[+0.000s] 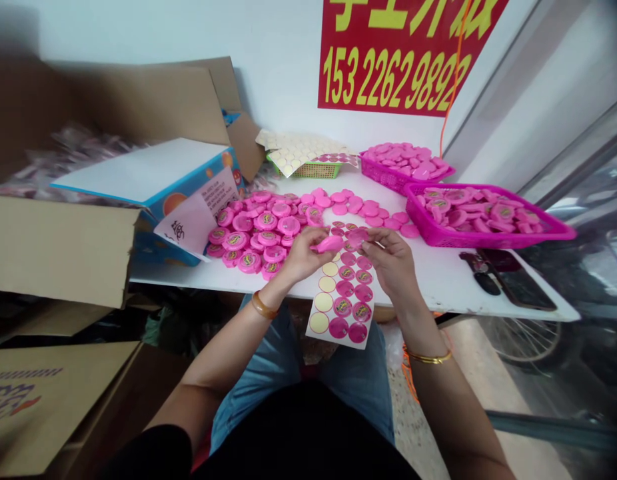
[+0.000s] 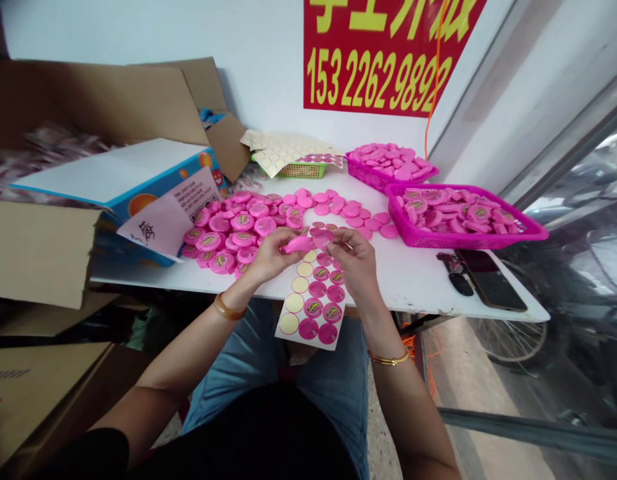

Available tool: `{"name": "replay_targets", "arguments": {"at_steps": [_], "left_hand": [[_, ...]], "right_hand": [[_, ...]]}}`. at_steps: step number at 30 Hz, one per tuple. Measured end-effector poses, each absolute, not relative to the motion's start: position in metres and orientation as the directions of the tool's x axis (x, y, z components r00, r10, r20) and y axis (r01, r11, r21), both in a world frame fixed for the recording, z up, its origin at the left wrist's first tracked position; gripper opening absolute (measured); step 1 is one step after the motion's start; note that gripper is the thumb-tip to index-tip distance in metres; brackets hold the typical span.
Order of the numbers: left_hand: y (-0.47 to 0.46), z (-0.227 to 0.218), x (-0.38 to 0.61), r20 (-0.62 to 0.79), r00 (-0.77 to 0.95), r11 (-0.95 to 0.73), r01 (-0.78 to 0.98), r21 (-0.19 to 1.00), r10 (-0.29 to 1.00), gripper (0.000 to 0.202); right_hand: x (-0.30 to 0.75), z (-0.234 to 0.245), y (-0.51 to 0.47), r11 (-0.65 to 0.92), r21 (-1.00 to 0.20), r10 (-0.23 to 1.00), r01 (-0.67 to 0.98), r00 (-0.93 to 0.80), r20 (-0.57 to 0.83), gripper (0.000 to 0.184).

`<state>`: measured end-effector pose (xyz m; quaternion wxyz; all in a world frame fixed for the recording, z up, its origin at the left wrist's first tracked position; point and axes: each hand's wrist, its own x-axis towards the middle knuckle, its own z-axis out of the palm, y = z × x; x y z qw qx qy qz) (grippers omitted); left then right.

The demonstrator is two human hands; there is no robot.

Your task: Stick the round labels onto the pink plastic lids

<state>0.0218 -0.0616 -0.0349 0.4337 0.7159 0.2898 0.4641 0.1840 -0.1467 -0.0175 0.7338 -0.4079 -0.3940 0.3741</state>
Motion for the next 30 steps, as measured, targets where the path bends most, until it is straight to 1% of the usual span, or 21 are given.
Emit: {"name": "replay_targets", "arguments": {"at_steps": [2, 4, 6, 8, 9, 10, 11, 12, 14, 15, 17, 20, 21, 23, 25, 28, 30], "left_hand": [[-0.061, -0.034, 0.020, 0.350, 0.409, -0.331, -0.119, 0.936, 0.843, 0.028], [-0.061, -0.033, 0.019, 0.292, 0.437, -0.214, -0.219, 0.952, 0.851, 0.031], [-0.061, -0.033, 0.018, 0.277, 0.451, -0.174, -0.256, 0.951, 0.848, 0.032], [-0.062, -0.032, 0.016, 0.261, 0.449, -0.159, -0.253, 0.954, 0.855, 0.029], [-0.062, -0.032, 0.016, 0.240, 0.441, -0.133, -0.260, 0.956, 0.865, 0.028], [-0.063, -0.033, 0.016, 0.206, 0.439, -0.086, -0.277, 0.957, 0.875, 0.026], [-0.064, -0.033, 0.016, 0.159, 0.445, -0.017, -0.306, 0.952, 0.881, 0.026], [-0.065, -0.034, 0.017, 0.100, 0.461, 0.071, -0.338, 0.938, 0.882, 0.026], [-0.066, -0.037, 0.020, -0.020, 0.513, 0.257, -0.395, 0.882, 0.858, 0.026], [-0.067, -0.038, 0.021, -0.067, 0.536, 0.331, -0.414, 0.848, 0.841, 0.024], [-0.069, -0.040, 0.025, -0.127, 0.555, 0.425, -0.450, 0.785, 0.822, 0.019], [-0.072, -0.041, 0.029, -0.184, 0.554, 0.505, -0.509, 0.697, 0.812, 0.010], [-0.072, -0.041, 0.030, -0.206, 0.555, 0.529, -0.519, 0.671, 0.806, 0.013], [-0.071, -0.042, 0.029, -0.246, 0.569, 0.575, -0.519, 0.633, 0.785, 0.026], [-0.069, -0.043, 0.027, -0.271, 0.592, 0.609, -0.498, 0.618, 0.759, 0.035], [-0.067, -0.045, 0.023, -0.272, 0.642, 0.646, -0.465, 0.606, 0.717, 0.037], [-0.068, -0.046, 0.021, -0.248, 0.682, 0.664, -0.453, 0.595, 0.688, 0.035]], "right_hand": [[0.184, -0.018, -0.147, 0.350, -0.920, 0.875, -0.178, 0.413, 0.253, 0.027], [0.184, -0.018, -0.148, 0.312, -0.942, 0.877, -0.127, 0.419, 0.234, 0.028], [0.186, -0.019, -0.148, 0.294, -0.952, 0.873, -0.090, 0.431, 0.229, 0.037], [0.189, -0.021, -0.147, 0.284, -0.955, 0.867, -0.079, 0.446, 0.221, 0.054], [0.191, -0.022, -0.147, 0.276, -0.958, 0.866, -0.081, 0.452, 0.212, 0.060], [0.193, -0.024, -0.146, 0.262, -0.961, 0.869, -0.085, 0.453, 0.197, 0.061], [0.194, -0.026, -0.146, 0.248, -0.965, 0.874, -0.091, 0.450, 0.182, 0.055], [0.195, -0.027, -0.145, 0.234, -0.967, 0.881, -0.097, 0.441, 0.169, 0.045], [0.197, -0.029, -0.144, 0.217, -0.967, 0.898, -0.131, 0.416, 0.145, 0.030], [0.197, -0.029, -0.144, 0.218, -0.963, 0.902, -0.159, 0.409, 0.137, 0.026], [0.197, -0.029, -0.145, 0.227, -0.948, 0.903, -0.225, 0.414, 0.118, 0.024], [0.198, -0.028, -0.146, 0.222, -0.932, 0.900, -0.288, 0.428, 0.082, 0.026], [0.199, -0.028, -0.146, 0.213, -0.933, 0.900, -0.289, 0.430, 0.072, 0.026], [0.200, -0.029, -0.146, 0.194, -0.942, 0.901, -0.275, 0.429, 0.061, 0.027], [0.201, -0.029, -0.145, 0.178, -0.954, 0.909, -0.243, 0.413, 0.064, 0.026], [0.201, -0.030, -0.144, 0.157, -0.966, 0.929, -0.206, 0.361, 0.074, 0.023], [0.200, -0.029, -0.144, 0.145, -0.968, 0.939, -0.206, 0.338, 0.069, 0.022]]}}
